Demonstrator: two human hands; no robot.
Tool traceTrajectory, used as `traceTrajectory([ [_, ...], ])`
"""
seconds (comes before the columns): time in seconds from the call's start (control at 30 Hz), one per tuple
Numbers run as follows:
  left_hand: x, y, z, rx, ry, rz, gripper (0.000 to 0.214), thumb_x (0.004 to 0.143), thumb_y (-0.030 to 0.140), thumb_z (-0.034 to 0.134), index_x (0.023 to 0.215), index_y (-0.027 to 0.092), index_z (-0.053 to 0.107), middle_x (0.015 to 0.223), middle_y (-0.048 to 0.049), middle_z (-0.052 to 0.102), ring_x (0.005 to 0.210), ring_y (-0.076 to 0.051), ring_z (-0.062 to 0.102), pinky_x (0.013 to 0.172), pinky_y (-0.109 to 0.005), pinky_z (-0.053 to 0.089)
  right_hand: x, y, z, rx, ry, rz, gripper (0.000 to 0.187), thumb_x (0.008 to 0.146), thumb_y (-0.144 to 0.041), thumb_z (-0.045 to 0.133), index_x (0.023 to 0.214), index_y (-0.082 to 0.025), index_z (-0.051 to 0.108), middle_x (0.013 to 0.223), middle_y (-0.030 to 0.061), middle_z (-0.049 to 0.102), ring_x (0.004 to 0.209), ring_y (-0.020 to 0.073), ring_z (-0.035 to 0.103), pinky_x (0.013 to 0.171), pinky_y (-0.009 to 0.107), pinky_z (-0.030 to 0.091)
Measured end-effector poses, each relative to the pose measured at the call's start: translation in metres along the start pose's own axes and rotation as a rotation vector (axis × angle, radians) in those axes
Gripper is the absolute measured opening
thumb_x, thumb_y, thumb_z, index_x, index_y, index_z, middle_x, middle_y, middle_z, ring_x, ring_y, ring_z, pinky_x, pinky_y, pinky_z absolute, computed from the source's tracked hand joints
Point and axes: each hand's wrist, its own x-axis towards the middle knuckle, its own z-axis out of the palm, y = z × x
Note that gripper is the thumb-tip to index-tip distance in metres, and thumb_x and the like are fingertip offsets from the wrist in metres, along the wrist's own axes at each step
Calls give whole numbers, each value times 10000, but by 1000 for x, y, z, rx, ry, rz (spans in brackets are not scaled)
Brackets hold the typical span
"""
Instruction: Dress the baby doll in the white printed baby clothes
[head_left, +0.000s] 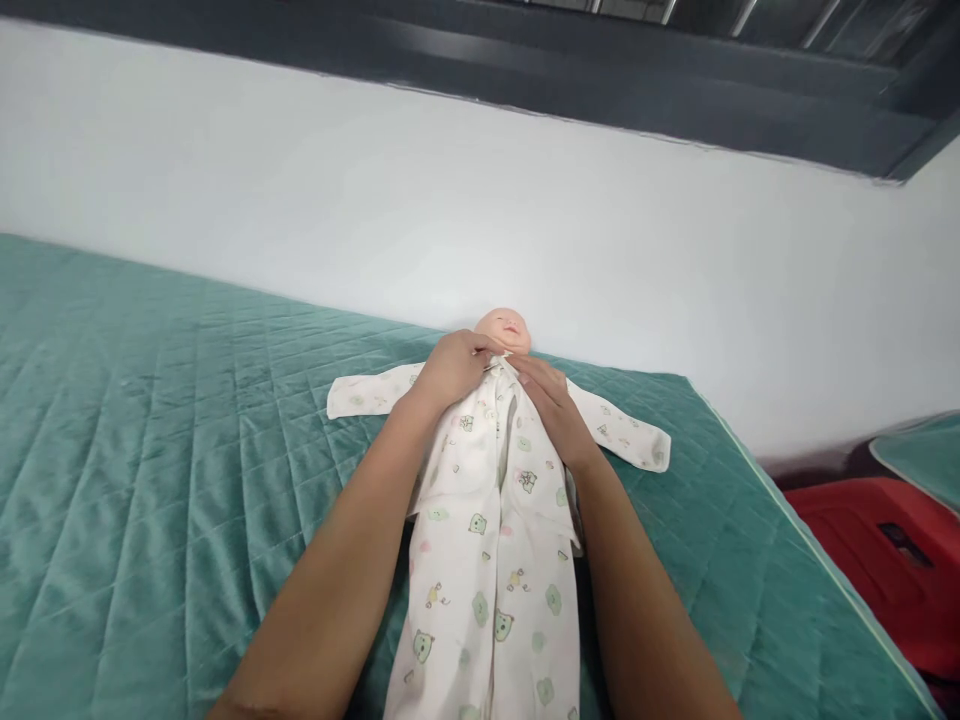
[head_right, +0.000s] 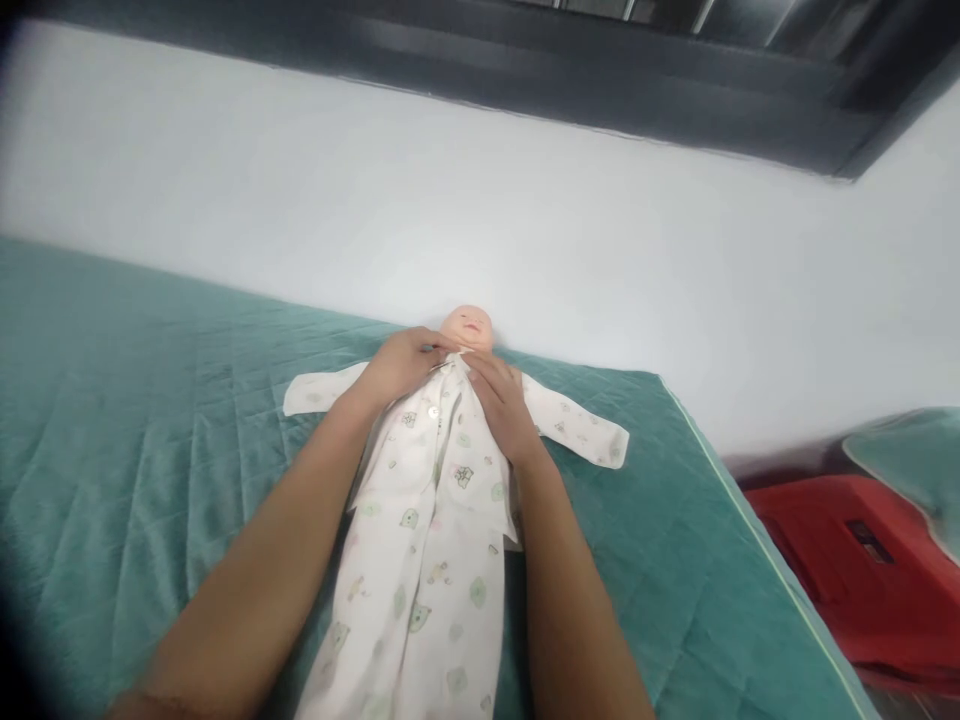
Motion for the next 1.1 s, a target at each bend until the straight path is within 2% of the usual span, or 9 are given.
traceTrajectory([
  [0.1, -9, -1, 0, 59, 35, 18, 298, 862, 119, 514, 930, 219, 786, 1097, -68, 737, 1073, -224, 654, 1018, -345, 461, -10, 1, 0, 51, -19, 13, 469, 988, -530, 409, 1367, -328, 597, 1513, -13, 495, 1442, 203, 367, 1222, 418, 215],
  [0.3, -36, 1, 5, 41, 68, 79, 346, 911, 139, 434, 1047, 208, 745, 1113, -81, 663, 1097, -195, 621, 1041, -346, 443, -43, -11, 10, 135, 73, 64, 539, 961, -560, 464, 1442, -324, 523, 1565, -7, 424, 1472, 199, 333, 1251, 413, 209],
  [0.5, -53, 8, 7, 43, 171, 102, 221, 929, 224, 482, 975, 204, 697, 1044, -57, 666, 1026, -190, 609, 959, -322, 452, -59, -17, 13, 167, 96, 37, 513, 940, -503, 536, 1415, -308, 537, 1576, 25, 400, 1478, 210, 322, 1242, 429, 240],
  [0.63, -52, 13, 3, 111, 125, 73, 125, 893, 308, 582, 893, 211, 661, 975, -40, 646, 952, -194, 604, 875, -327, 455, -53, -16, 11, 156, 124, 13, 428, 933, -464, 561, 1331, -308, 588, 1517, 38, 467, 1438, 225, 373, 1224, 452, 269],
  [0.8, -48, 17, -4, 176, 32, 21, 76, 866, 288, 614, 882, 221, 647, 991, -39, 644, 999, -218, 591, 863, -351, 441, -54, -24, 12, 33, 186, 37, 335, 938, -418, 568, 1259, -340, 619, 1420, 38, 510, 1381, 245, 389, 1174, 475, 331],
  [0.9, -47, 17, -5, 85, 2, -21, 77, 844, 270, 637, 897, 218, 658, 996, -42, 631, 1015, -215, 584, 890, -346, 446, -55, -29, 12, -9, 181, 49, 323, 944, -417, 562, 1252, -354, 635, 1372, 52, 508, 1347, 257, 394, 1095, 459, 414],
  [1.0, -47, 18, -7, -33, -13, -69, 80, 822, 261, 651, 880, 206, 659, 989, -32, 617, 994, -199, 584, 900, -331, 446, -55, -32, 10, -83, 192, 34, 299, 951, -405, 554, 1220, -338, 667, 1305, 65, 520, 1285, 258, 429, 1053, 449, 432],
  [1.1, -48, 21, -10, -152, -60, -151, 113, 817, 294, 654, 871, 194, 647, 973, -19, 611, 846, -158, 590, 762, -288, 463, -51, -37, 10, -192, 233, 3, 272, 964, -365, 531, 1175, -311, 693, 1189, 65, 559, 1168, 240, 476, 1034, 440, 415],
])
